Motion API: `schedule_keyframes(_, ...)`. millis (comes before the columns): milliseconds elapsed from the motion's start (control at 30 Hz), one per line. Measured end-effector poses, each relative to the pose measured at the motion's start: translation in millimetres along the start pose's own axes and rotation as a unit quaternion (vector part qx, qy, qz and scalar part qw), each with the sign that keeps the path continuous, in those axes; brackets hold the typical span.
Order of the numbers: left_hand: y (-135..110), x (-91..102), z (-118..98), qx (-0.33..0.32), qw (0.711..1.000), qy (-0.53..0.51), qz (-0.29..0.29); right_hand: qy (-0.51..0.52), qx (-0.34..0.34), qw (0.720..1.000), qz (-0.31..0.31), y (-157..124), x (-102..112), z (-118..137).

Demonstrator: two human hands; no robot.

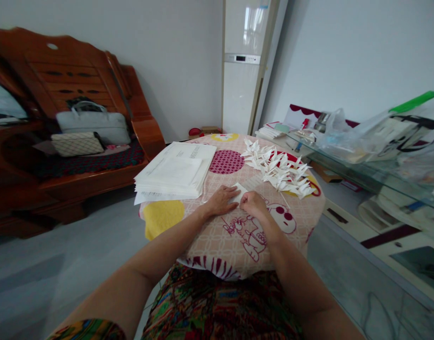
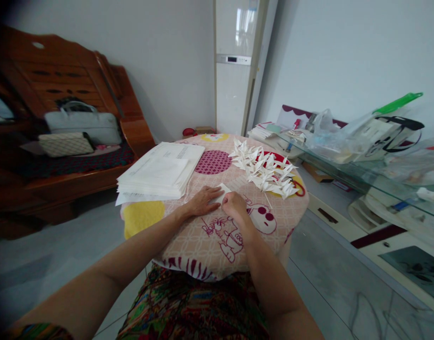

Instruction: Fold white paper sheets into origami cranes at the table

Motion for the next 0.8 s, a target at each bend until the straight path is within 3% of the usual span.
schedule_keyframes(133,-0.2,2.1,-1.5,-0.001,1.0,-0.003,0.005,0.006,-0.011,1.0,0.005,-1.4,8.5,-13.0)
schedule_keyframes(533,-0.4,-0.6,2.0,-0.001,1.0,-0.009,-0.001,-0.015,-0.072,0.997,0.001,-7.0,51.4,-84.9)
schedule_keyframes(667,0.2,1.6,-1.2,0.004,1.0,-0.011,0.002,-0.031,-0.046,0.995,-0.089,-11.6,60.5,-63.3)
schedule_keyframes(800,1.9,1.7,-4.9,0.021,1.0,-0.008,0.003,0.059,0.031,0.997,-0.047,-9.8,36.7,-23.0)
Point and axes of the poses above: each hand's wrist, its own y-axis towards the middle knuckle, its own x-axis out of the back of the hand, z = x × y, the point moved 5 cm from there along y, towards the middle knuckle, and after that the axes turned 9 degrees about -x, right-handed, at the moved point
